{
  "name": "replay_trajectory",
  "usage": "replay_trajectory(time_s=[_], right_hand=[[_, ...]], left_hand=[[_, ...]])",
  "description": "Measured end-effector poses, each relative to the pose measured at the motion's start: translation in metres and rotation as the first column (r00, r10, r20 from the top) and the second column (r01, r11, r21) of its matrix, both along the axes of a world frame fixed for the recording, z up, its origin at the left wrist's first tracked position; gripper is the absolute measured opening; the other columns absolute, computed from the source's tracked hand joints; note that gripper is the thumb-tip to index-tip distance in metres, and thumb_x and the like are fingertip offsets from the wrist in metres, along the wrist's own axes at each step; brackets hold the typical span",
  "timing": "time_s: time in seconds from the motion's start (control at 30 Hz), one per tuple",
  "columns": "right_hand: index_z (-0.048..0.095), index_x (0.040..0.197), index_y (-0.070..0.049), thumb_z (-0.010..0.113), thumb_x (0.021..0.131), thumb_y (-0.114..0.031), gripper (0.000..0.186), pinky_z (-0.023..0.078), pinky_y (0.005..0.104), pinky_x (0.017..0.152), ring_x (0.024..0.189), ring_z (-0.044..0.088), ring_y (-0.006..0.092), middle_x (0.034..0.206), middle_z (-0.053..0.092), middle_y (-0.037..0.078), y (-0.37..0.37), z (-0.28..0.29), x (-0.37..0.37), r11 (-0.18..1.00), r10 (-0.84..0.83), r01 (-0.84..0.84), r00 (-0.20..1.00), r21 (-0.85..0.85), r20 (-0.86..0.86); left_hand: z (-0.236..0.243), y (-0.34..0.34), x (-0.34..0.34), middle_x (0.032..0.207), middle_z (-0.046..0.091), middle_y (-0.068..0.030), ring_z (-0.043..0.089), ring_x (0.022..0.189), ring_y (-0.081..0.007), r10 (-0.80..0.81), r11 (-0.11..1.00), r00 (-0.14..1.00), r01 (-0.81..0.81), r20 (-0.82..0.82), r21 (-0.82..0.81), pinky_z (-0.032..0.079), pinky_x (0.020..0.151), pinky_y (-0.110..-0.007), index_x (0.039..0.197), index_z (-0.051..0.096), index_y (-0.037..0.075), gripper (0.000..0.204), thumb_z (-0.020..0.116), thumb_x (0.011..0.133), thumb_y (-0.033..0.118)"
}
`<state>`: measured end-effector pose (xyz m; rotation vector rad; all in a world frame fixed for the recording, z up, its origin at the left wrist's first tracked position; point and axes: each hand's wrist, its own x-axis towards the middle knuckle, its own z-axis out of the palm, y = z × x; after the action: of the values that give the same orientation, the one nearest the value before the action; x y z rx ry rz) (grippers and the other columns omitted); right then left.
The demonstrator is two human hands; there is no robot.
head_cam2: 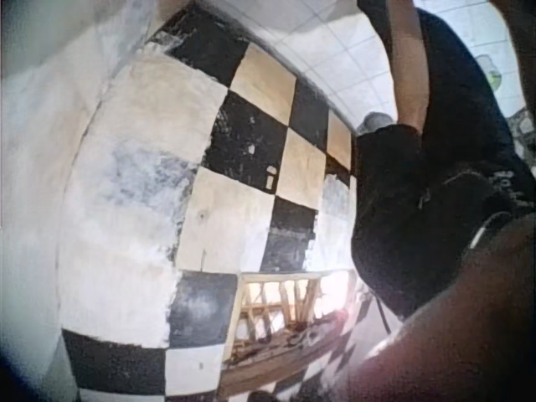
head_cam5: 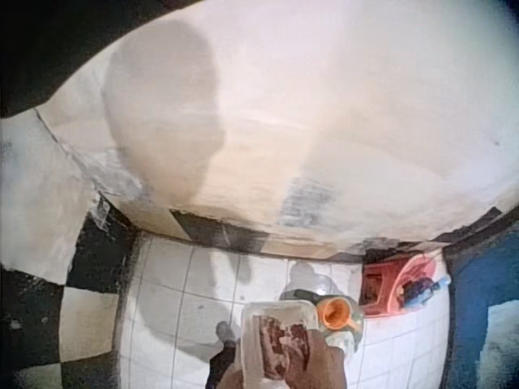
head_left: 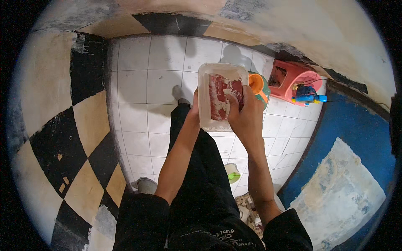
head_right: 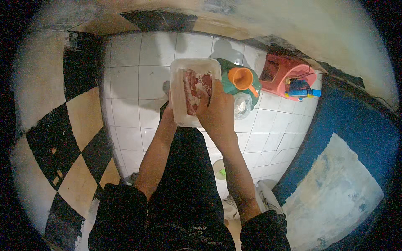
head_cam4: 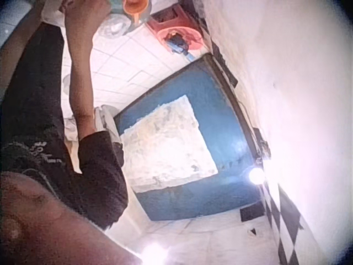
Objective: The person applies wall filler to a wall using a putty knife, taking filler from a plastic container and spreading it over imperfections and gaps in the wall surface.
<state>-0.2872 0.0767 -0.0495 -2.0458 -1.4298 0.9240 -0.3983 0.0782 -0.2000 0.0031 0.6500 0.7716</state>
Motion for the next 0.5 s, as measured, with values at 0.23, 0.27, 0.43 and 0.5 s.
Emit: replay_trajectory(time_s=[0.23, 0.27, 0.43, 0.5], right_hand=[[0.054, 0.094, 0.005, 0.053, 0.08, 0.003, 0.015, 0.046, 0.0295, 0.064, 0.071, 0.06, 0.0203, 0.082, 0.062, 0.016, 0.025, -0.046, 0.019, 0.988, -0.145, 0.151, 0.954, 0.004, -0.263], [0.055, 0.092, 0.006, 0.055, 0.078, 0.001, 0.015, 0.046, 0.0313, 0.063, 0.07, 0.061, 0.0242, 0.08, 0.061, 0.019, 0.032, -0.048, 0.019, 0.982, -0.183, 0.19, 0.932, -0.011, -0.314], [0.053, 0.111, 0.004, 0.05, 0.085, 0.002, 0.026, 0.046, 0.0252, 0.079, 0.087, 0.058, 0.0124, 0.1, 0.061, 0.008, 0.056, -0.056, 0.032, 0.941, -0.317, 0.311, 0.666, -0.135, -0.675], [0.052, 0.113, 0.004, 0.05, 0.085, 0.001, 0.028, 0.047, 0.0261, 0.08, 0.089, 0.058, 0.0132, 0.102, 0.061, 0.008, 0.062, -0.061, 0.034, 0.928, -0.34, 0.332, 0.564, -0.17, -0.752]], left_hand=[[0.023, 0.054, -0.003, 0.113, 0.055, -0.0124, 0.057, 0.098, -0.0213, -0.036, 0.999, 0.998, 0.035, -0.054, -0.025, 0.05, 0.082, -0.034, 0.126, 0.044, 0.006, 0.067, 0.03, 0.089, 0.06], [0.025, 0.063, -0.004, 0.114, 0.055, -0.0124, 0.057, 0.098, -0.0212, -0.043, 0.999, 0.996, 0.042, -0.076, -0.015, 0.05, 0.083, -0.034, 0.126, 0.044, 0.006, 0.068, 0.029, 0.089, 0.061], [0.019, 0.093, -0.006, 0.115, 0.054, -0.0086, 0.055, 0.1, -0.0173, -0.01, 0.999, 0.998, 0.008, -0.058, -0.034, 0.048, 0.084, -0.029, 0.128, 0.043, 0.007, 0.063, 0.032, 0.091, 0.057], [-0.01, 0.096, -0.011, 0.115, 0.055, -0.0062, 0.055, 0.099, -0.0157, 0.023, 1.0, 0.989, -0.023, -0.143, 0.005, 0.048, 0.083, -0.028, 0.127, 0.044, 0.008, 0.061, 0.035, 0.091, 0.056]])
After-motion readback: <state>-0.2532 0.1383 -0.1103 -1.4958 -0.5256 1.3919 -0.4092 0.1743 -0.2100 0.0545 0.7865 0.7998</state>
